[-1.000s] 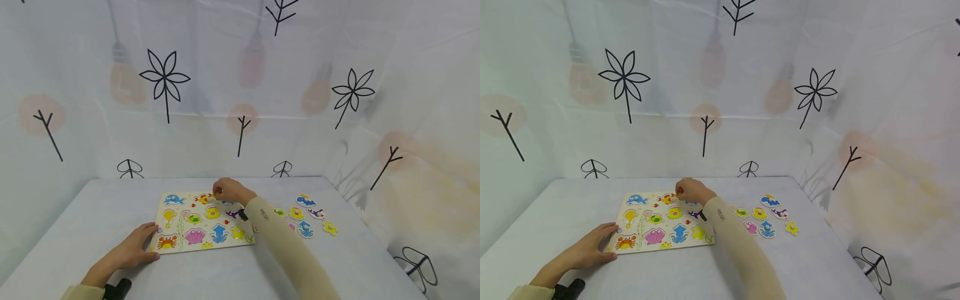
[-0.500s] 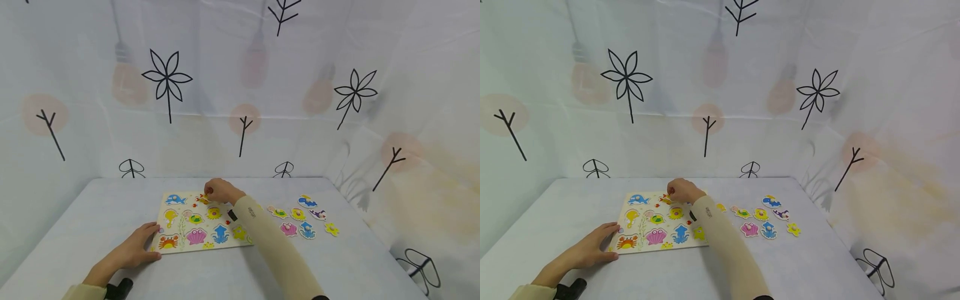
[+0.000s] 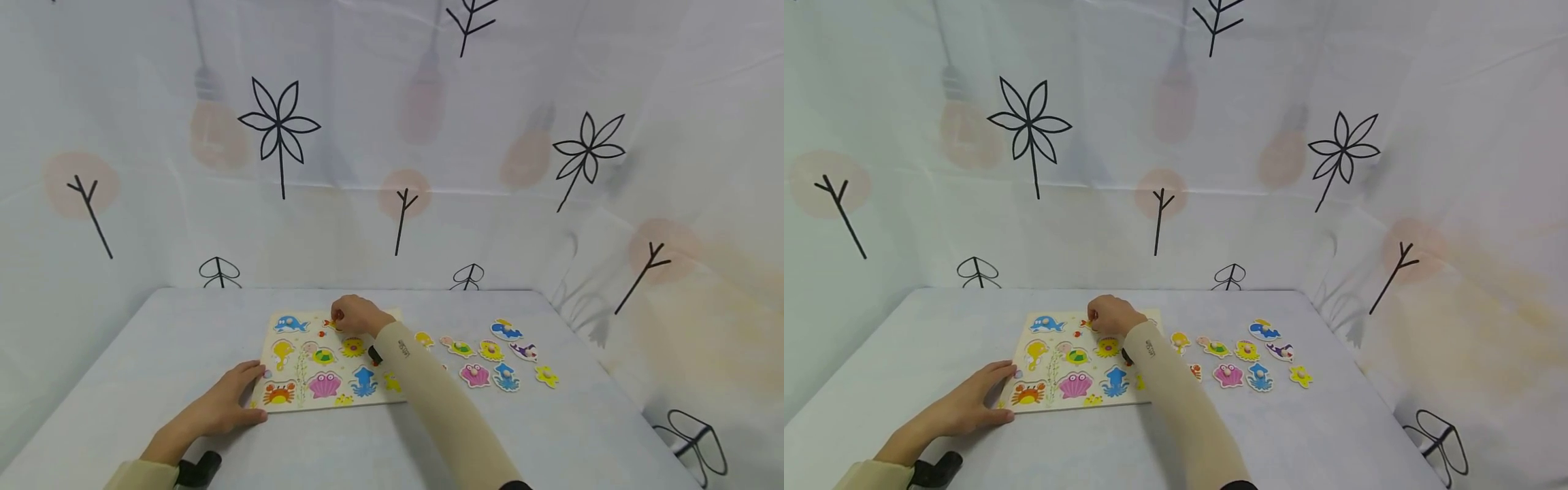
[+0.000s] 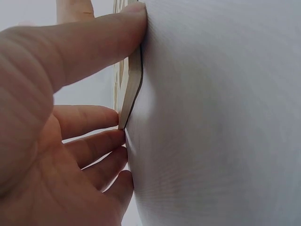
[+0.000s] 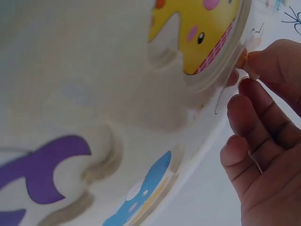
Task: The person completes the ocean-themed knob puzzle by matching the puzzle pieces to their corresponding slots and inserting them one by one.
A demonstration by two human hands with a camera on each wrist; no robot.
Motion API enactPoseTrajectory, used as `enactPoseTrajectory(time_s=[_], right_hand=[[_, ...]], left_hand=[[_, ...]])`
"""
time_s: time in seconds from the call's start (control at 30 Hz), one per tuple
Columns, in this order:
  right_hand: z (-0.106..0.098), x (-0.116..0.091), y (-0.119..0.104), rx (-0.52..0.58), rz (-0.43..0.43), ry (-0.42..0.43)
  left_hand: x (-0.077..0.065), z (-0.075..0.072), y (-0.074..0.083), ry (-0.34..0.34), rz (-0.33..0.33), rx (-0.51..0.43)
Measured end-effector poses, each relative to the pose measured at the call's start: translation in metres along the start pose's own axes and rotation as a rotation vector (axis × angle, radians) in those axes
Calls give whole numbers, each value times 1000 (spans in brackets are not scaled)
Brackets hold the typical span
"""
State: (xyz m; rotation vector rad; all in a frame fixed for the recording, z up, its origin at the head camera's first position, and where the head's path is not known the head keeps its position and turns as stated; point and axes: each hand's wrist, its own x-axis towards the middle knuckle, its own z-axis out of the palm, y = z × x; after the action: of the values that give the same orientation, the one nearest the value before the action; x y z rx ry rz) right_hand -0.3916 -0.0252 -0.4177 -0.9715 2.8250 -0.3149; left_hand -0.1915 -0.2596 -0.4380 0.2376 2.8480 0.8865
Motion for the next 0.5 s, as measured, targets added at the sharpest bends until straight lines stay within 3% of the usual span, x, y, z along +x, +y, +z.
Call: enactPoseTrajectory(time_s=[0.5], right_hand=[[-6, -6, 1, 52, -1, -19]], left_hand=[[0, -1, 2, -3, 4, -5]])
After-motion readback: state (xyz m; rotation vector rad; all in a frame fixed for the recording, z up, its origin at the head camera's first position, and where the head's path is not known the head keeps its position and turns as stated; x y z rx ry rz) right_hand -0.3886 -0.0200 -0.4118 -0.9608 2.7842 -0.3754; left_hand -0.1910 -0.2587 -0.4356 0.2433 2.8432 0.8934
